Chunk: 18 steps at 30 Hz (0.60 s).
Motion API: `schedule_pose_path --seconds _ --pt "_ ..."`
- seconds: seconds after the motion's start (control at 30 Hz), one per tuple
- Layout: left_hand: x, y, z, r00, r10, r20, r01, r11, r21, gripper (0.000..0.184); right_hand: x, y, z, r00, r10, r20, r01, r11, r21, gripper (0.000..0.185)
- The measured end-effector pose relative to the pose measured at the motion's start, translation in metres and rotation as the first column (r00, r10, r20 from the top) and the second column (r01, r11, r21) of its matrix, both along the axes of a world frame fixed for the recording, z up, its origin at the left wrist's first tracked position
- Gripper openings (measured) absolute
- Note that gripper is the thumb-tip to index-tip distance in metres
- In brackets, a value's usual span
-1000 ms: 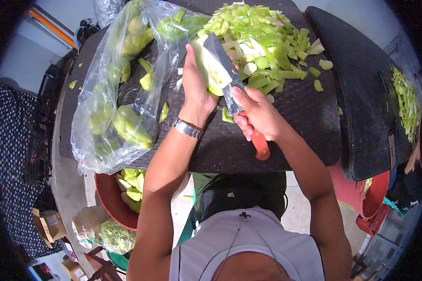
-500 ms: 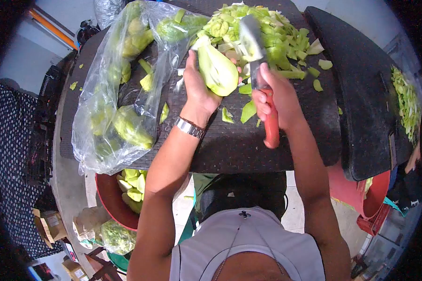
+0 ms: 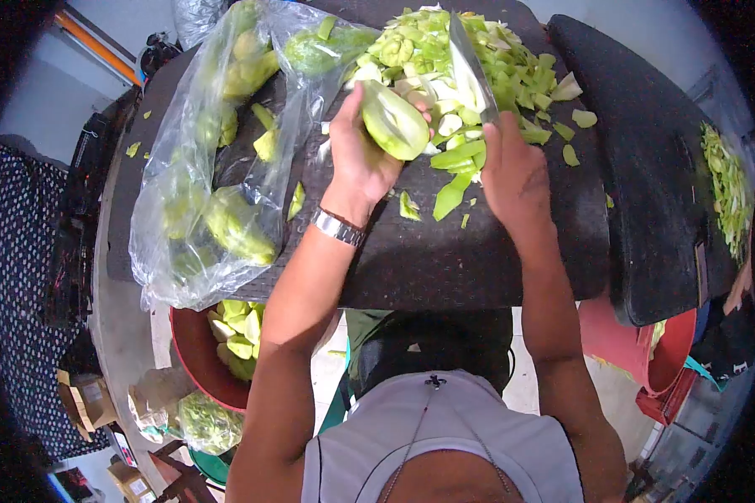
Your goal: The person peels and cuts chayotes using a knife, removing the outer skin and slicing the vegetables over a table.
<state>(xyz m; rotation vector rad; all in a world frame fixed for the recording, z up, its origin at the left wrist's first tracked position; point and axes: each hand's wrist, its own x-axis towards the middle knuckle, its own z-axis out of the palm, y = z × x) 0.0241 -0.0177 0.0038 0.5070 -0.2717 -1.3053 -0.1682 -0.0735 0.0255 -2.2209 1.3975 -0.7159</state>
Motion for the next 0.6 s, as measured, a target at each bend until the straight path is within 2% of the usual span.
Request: schedule_pose_path --seconds 0.1,0.13,0.2,0.23,0.33,0.37,0.47,0.57,0.6 --pt "0.001 0.000 -0.001 0.988 -0.009 0.153 0.003 0.999 0.037 0.049 -0.012 -0.013 -0.007 0.977 0.174 0.119 -0.184 0.980 0.080 0.027" --pt "0.001 0.001 -0.001 0.979 -0.015 0.204 0.003 0.998 0.059 0.048 -0.011 -0.012 -0.010 0.981 0.167 0.098 -0.169 0.986 0.010 0.026" --pt "-0.005 0.004 0.005 0.981 -0.039 0.189 0.049 0.998 -0.051 0.048 -0.006 -0.009 -0.016 0.987 0.150 0.061 -0.141 0.981 -0.133 0.023" --pt "-0.008 0.006 0.010 0.981 -0.052 0.186 0.073 0.992 -0.107 0.048 -0.005 -0.006 -0.016 0.988 0.151 0.043 -0.145 0.982 -0.119 0.026" --pt "-0.011 0.011 0.020 0.973 -0.126 0.194 0.152 0.980 -0.129 0.044 -0.002 -0.002 -0.014 0.987 0.162 0.009 -0.161 0.983 -0.092 0.034" --pt "-0.008 0.010 0.015 0.960 -0.147 0.239 0.180 0.976 -0.125 0.054 -0.002 -0.001 -0.014 0.985 0.171 0.012 -0.169 0.982 -0.084 0.034" --pt "-0.006 0.003 0.004 0.962 -0.041 0.270 0.038 0.999 0.013 0.054 0.000 0.001 -0.008 0.990 0.141 0.033 -0.138 0.987 -0.082 0.034" --pt "0.001 0.002 0.005 0.977 0.034 0.210 -0.031 0.999 -0.016 0.053 -0.001 -0.001 -0.015 0.985 0.154 0.080 -0.141 0.979 -0.148 0.032" --pt "0.005 0.002 0.002 0.988 -0.001 0.156 0.015 0.996 -0.087 0.053 -0.001 -0.001 -0.016 0.980 0.169 0.102 -0.149 0.972 -0.181 0.032"
